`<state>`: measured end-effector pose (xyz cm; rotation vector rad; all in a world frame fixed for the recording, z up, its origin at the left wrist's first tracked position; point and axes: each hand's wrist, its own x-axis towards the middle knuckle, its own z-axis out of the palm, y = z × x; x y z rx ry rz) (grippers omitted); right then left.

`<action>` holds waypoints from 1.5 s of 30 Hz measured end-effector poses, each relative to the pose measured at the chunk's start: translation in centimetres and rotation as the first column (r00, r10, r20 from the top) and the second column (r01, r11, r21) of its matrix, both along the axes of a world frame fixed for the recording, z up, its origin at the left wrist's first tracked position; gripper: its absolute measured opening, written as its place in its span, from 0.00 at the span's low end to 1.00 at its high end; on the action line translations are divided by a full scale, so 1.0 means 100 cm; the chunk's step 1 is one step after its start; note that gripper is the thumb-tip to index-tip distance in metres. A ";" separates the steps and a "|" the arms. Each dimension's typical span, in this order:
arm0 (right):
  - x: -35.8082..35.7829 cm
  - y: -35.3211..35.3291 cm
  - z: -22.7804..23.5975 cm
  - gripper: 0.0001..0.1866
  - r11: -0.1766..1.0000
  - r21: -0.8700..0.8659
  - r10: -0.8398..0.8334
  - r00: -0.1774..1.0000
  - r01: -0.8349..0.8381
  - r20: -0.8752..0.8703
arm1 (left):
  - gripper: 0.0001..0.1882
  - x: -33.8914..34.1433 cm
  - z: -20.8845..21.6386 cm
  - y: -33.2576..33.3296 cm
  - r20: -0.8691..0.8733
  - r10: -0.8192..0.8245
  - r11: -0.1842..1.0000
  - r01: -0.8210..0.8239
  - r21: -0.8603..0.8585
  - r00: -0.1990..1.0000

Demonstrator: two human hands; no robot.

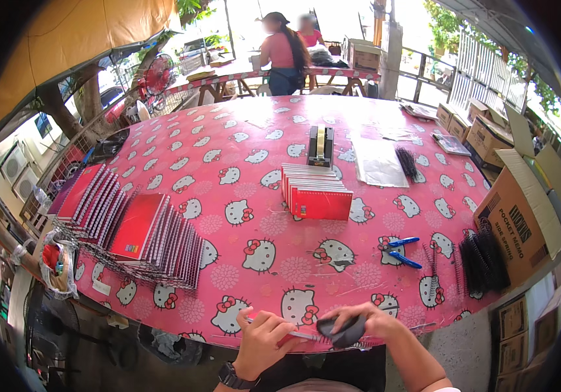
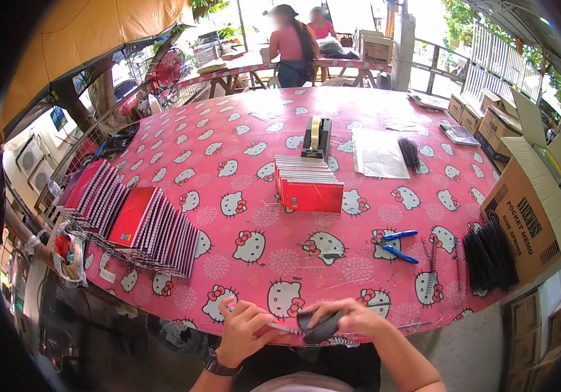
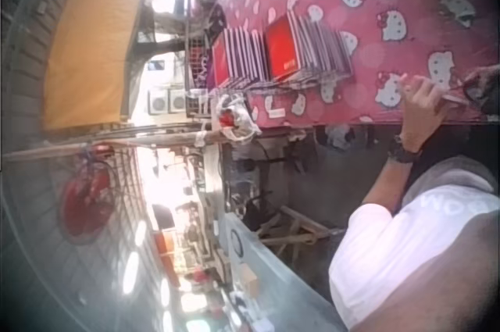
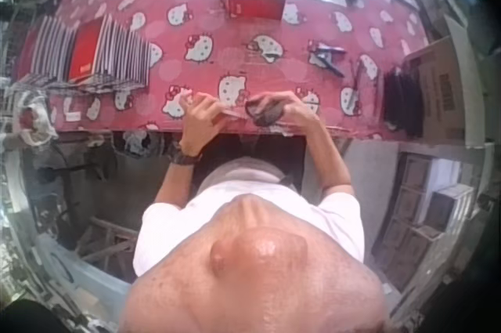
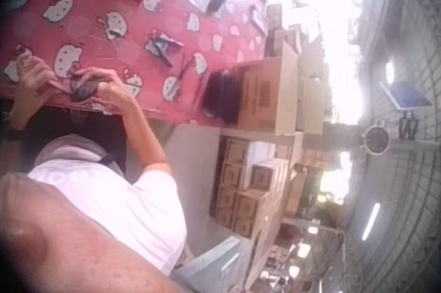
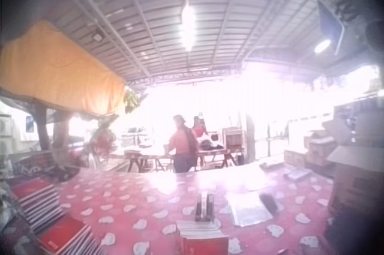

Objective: The person assembles small red notebooks by inserting spiral bindings into the covers. They repeatedly pick up a notebook, insert a black spiral, and place the finished unit into a growing stack on the table.

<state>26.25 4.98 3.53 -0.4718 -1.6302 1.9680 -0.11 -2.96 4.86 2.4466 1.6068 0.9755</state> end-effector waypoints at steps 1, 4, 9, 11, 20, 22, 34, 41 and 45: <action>-0.005 -0.005 0.001 0.29 0.996 0.082 -0.031 0.996 0.024 0.086 | 0.14 0.001 -0.001 0.000 0.016 -0.003 1.000 0.003 0.008 1.000; -0.010 -0.010 0.014 0.31 0.977 0.157 -0.176 0.957 0.142 0.229 | 0.14 0.003 -0.002 0.000 0.050 -0.012 1.000 0.011 0.021 0.999; -0.015 -0.009 0.021 0.25 0.973 0.190 -0.175 0.959 0.133 0.225 | 0.14 0.003 -0.004 0.003 0.040 -0.039 0.999 0.038 0.029 0.998; -0.013 -0.002 0.020 0.24 0.861 0.480 -0.386 0.832 0.169 0.399 | 0.15 0.002 -0.004 0.002 0.050 -0.037 0.999 0.035 0.029 0.998; -0.019 -0.001 0.009 0.23 0.984 0.096 -0.162 0.980 0.151 0.119 | 0.31 0.003 -0.004 0.002 0.160 0.033 0.999 -0.027 -0.040 0.987; -0.029 -0.004 0.011 0.23 0.995 0.094 -0.054 0.991 0.042 0.120 | 0.33 0.004 -0.003 0.004 0.152 0.032 0.999 -0.028 -0.032 0.988; -0.031 0.003 0.006 0.24 0.988 -0.135 -0.095 0.991 0.082 -0.096 | 0.29 0.002 -0.007 0.011 0.132 0.014 0.998 -0.021 0.055 0.991; -0.037 0.006 0.019 0.22 0.997 -0.007 -0.078 0.993 0.079 0.091 | 0.41 0.001 -0.009 0.004 0.224 0.039 0.998 -0.029 -0.051 0.974; -0.045 0.012 0.014 0.24 0.931 0.335 -0.263 0.899 0.142 0.349 | 0.51 -0.001 -0.002 0.009 0.268 0.180 0.982 -0.187 0.002 0.946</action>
